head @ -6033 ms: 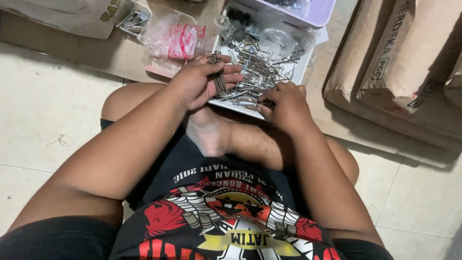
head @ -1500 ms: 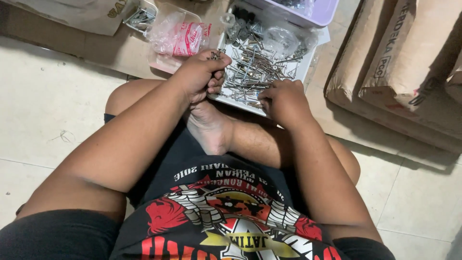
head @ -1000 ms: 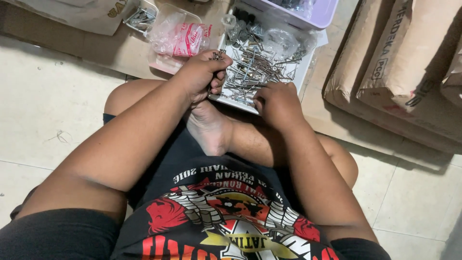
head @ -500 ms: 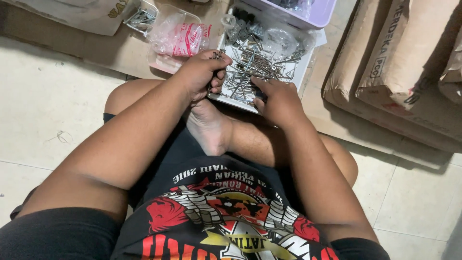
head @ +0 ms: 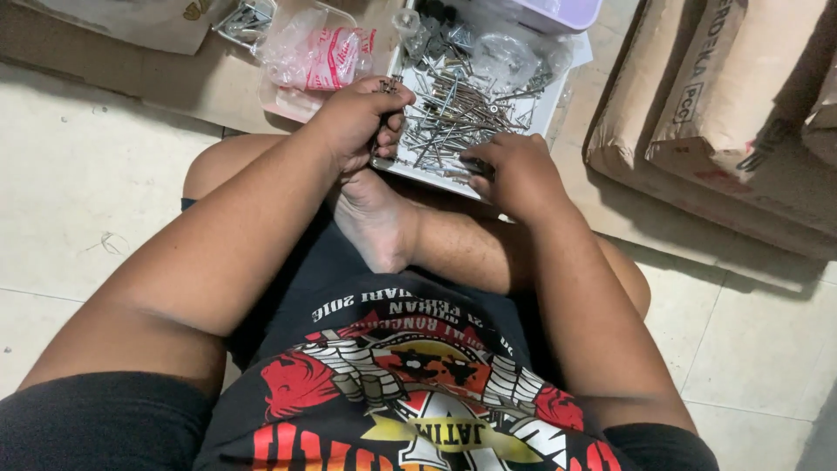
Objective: The person sorts through a tray of metal pins by hand, picking up several small groupings and placing them into different sections of a plastic organizer.
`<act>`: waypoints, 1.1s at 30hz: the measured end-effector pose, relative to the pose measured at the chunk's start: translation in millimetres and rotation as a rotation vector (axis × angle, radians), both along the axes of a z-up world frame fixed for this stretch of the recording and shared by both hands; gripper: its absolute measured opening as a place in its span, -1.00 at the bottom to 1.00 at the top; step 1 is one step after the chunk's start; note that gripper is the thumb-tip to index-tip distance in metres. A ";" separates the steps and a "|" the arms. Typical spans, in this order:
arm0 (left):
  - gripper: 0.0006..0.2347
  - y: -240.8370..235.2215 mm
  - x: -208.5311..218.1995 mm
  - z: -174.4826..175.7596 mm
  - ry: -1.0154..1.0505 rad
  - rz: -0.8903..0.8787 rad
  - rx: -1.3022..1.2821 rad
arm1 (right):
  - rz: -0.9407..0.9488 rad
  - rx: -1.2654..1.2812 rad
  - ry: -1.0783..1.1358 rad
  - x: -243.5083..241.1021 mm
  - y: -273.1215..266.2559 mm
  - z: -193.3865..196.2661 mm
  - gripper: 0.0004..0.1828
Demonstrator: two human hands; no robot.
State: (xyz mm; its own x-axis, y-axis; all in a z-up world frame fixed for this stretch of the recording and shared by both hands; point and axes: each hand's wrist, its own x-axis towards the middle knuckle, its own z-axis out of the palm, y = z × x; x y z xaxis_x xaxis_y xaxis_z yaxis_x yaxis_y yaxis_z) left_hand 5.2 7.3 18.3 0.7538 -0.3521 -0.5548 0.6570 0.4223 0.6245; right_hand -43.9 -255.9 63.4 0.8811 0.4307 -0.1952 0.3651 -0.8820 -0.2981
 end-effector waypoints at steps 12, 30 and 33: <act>-0.83 -5.1 -4.7 7.5 0.013 0.098 -0.102 | -0.203 0.226 -0.154 4.5 -33.2 12.6 -0.79; -0.72 -20.6 -6.8 22.4 0.020 0.060 -0.032 | 0.045 -0.123 -0.255 -4.4 -10.1 -12.3 -0.85; -0.71 -20.4 -8.0 21.6 0.023 0.041 -0.045 | -0.041 -0.134 -0.275 -2.0 -16.2 -12.5 -0.85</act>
State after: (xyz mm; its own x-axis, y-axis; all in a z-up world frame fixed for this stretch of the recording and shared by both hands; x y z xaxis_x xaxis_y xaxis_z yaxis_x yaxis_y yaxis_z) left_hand -2.8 -13.1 39.9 0.7554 -0.3462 -0.5563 0.6524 0.4767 0.5892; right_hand -45.9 -272.0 50.9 0.9248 0.3805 0.0002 0.3795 -0.9223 -0.0733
